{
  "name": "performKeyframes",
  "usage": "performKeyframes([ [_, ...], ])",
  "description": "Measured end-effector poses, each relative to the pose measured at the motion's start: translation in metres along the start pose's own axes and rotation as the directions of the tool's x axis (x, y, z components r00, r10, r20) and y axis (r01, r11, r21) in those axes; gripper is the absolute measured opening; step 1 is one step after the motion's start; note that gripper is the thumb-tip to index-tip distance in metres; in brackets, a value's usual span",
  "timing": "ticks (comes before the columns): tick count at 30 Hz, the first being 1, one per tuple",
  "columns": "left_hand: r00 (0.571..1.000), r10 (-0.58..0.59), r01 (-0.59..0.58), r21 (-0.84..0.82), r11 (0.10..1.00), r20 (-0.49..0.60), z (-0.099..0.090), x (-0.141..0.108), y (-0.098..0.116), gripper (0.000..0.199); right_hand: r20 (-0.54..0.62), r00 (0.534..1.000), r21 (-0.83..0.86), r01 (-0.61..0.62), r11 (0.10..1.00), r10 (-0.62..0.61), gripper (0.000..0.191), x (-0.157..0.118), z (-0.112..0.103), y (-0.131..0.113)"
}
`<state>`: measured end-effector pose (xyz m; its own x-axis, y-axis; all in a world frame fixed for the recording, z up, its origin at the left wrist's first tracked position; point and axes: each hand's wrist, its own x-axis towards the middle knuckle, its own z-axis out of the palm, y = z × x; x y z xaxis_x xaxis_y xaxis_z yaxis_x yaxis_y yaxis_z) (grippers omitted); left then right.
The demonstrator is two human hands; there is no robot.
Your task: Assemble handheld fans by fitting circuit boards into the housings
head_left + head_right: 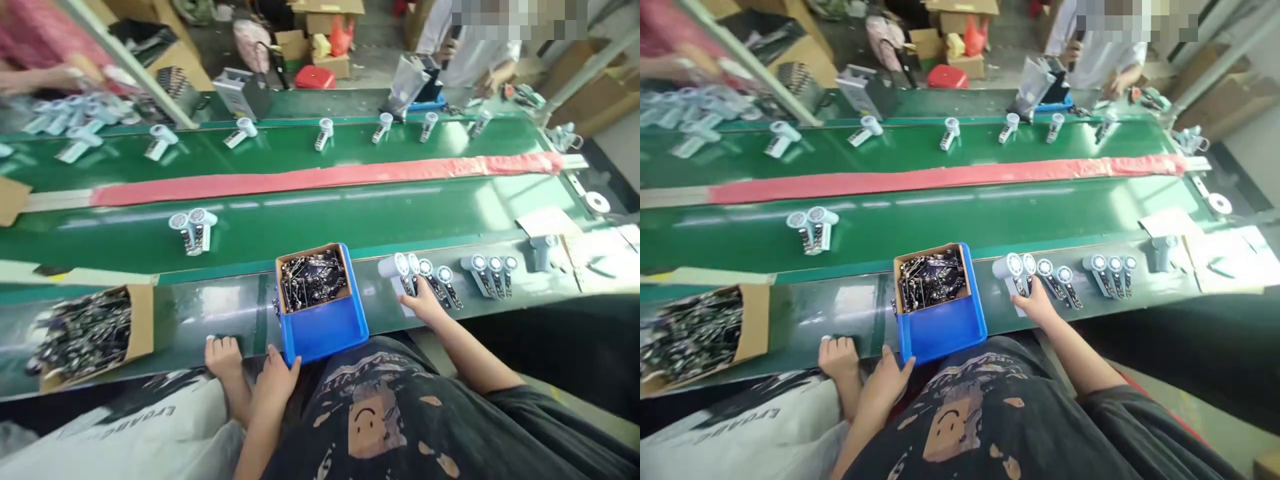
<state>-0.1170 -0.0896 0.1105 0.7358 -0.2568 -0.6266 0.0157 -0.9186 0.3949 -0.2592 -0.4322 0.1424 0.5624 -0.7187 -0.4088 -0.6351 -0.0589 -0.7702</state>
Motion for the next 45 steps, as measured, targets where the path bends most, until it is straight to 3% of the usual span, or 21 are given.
performKeyframes([
  [2,0.983,0.155,-0.146,-0.09,0.985,0.101,0.006,-0.013,0.033,0.051,-0.033,0.999,0.02,-0.022,1.0,0.022,0.076,-0.032,0.005,0.011],
  [5,0.881,0.416,-0.339,-0.31,0.888,0.225,0.042,-0.026,0.103,0.046,-0.029,0.999,0.051,0.02,0.999,-0.019,0.084,-0.061,0.015,0.01],
  [6,0.839,0.499,-0.393,-0.394,0.831,0.215,0.056,-0.028,0.126,0.047,-0.017,0.997,0.065,0.075,0.995,-0.074,0.085,-0.066,0.016,0.009],
  [7,0.787,0.6,-0.438,-0.552,0.709,0.146,0.068,-0.029,0.147,0.049,-0.004,0.989,0.084,0.147,0.985,-0.148,0.085,-0.07,0.015,0.007],
  [9,0.769,0.633,-0.459,-0.619,0.638,0.082,0.083,-0.032,0.177,0.045,0.044,0.951,0.161,0.297,0.941,-0.307,0.079,-0.074,0.007,0.006],
  [11,0.771,0.635,-0.459,-0.648,0.608,0.05,0.087,-0.036,0.195,0.043,0.095,0.916,0.312,0.344,0.886,-0.389,0.066,-0.073,-0.007,0.007],
  [15,0.778,0.628,-0.442,-0.701,0.559,0.01,0.083,-0.049,0.214,0.051,0.167,0.928,0.589,0.177,0.788,-0.333,0.048,-0.059,-0.04,0.008],
  [19,0.815,0.578,-0.316,-0.809,0.495,0.035,0.087,-0.059,0.231,0.057,0.205,0.922,0.698,0.098,0.71,-0.328,0.052,-0.042,-0.061,0.003],
  [23,0.811,0.581,-0.257,-0.85,0.461,0.07,0.093,-0.066,0.246,0.055,0.228,0.908,0.752,0.064,0.656,-0.351,0.053,-0.032,-0.074,-0.001],
  [27,0.781,0.625,-0.265,-0.891,0.369,0.027,0.096,-0.068,0.258,0.059,0.191,0.911,0.783,0.084,0.616,-0.366,0.051,-0.024,-0.083,-0.001],
  [29,0.771,0.636,-0.261,-0.893,0.366,0.035,0.097,-0.067,0.265,0.054,0.182,0.904,0.812,0.083,0.578,-0.386,0.046,-0.02,-0.086,-0.001],
  [33,0.781,0.623,-0.24,-0.899,0.365,0.044,0.097,-0.064,0.274,0.047,0.197,0.888,0.842,0.063,0.535,-0.415,0.039,-0.013,-0.093,-0.002],
  [39,0.768,0.638,-0.165,-0.945,0.281,0.056,0.096,-0.065,0.28,0.049,0.21,0.9,0.857,0.018,0.514,-0.382,0.045,-0.01,-0.098,-0.009],
  [45,0.77,0.636,-0.154,-0.95,0.273,0.058,0.095,-0.066,0.28,0.055,0.234,0.894,0.866,-0.014,0.5,-0.382,0.046,-0.01,-0.097,-0.01],
])
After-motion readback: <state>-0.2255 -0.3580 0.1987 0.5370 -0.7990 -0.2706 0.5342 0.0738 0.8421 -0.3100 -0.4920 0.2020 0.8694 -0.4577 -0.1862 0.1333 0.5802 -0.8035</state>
